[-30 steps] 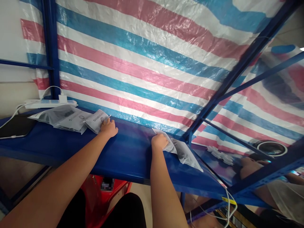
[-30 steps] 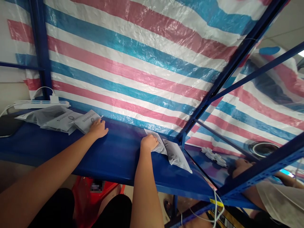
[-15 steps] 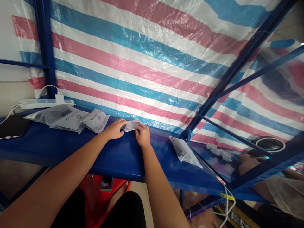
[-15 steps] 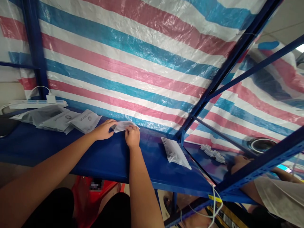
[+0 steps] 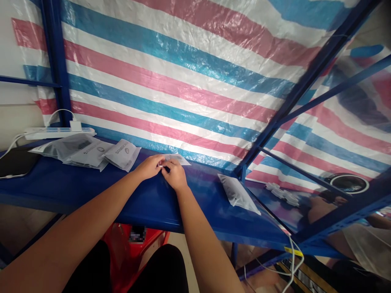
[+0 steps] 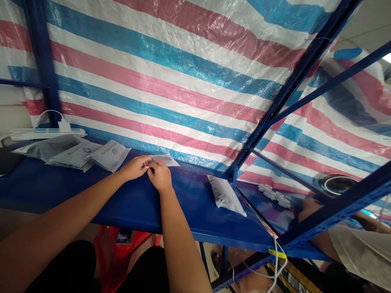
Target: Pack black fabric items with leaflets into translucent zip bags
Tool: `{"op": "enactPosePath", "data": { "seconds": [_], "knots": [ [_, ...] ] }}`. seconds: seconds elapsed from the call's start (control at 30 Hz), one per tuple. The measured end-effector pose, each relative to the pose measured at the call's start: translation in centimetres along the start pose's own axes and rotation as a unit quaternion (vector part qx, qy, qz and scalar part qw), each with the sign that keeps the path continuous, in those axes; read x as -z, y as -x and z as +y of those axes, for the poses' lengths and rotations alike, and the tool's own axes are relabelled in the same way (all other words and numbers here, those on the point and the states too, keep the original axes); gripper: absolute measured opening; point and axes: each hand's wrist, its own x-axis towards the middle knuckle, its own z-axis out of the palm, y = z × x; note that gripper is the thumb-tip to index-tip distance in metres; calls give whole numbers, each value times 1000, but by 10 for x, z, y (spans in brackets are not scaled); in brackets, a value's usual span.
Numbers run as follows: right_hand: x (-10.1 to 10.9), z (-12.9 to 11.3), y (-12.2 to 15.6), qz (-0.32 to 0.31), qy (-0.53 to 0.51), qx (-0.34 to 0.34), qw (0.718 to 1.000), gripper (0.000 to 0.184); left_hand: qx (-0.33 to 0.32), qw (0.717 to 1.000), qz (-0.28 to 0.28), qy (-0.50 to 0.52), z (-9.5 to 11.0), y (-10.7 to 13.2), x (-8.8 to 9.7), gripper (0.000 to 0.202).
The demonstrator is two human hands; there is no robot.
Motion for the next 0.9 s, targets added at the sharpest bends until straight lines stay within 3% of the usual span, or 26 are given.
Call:
{"op": "enactPosePath", "data": {
  "seconds": [0.2,0.47,0.7,0.9],
  "knots": [
    [-2,-2,-2,-9,53,30,998,19,18,1000,-8,18,0,-1,0,23],
    [0,1,-2,-7,105,18,994,14,-10,996,-17,-92,7,2,4,11],
    [-1,3,-2,-15,115,12,993,12,-38,986,-56,-154,10,0,5,18],
    [2,3,-5,-25,155,-21,987,14,-38,981,-51,-180,13,-2,4,19]
  ]
}}
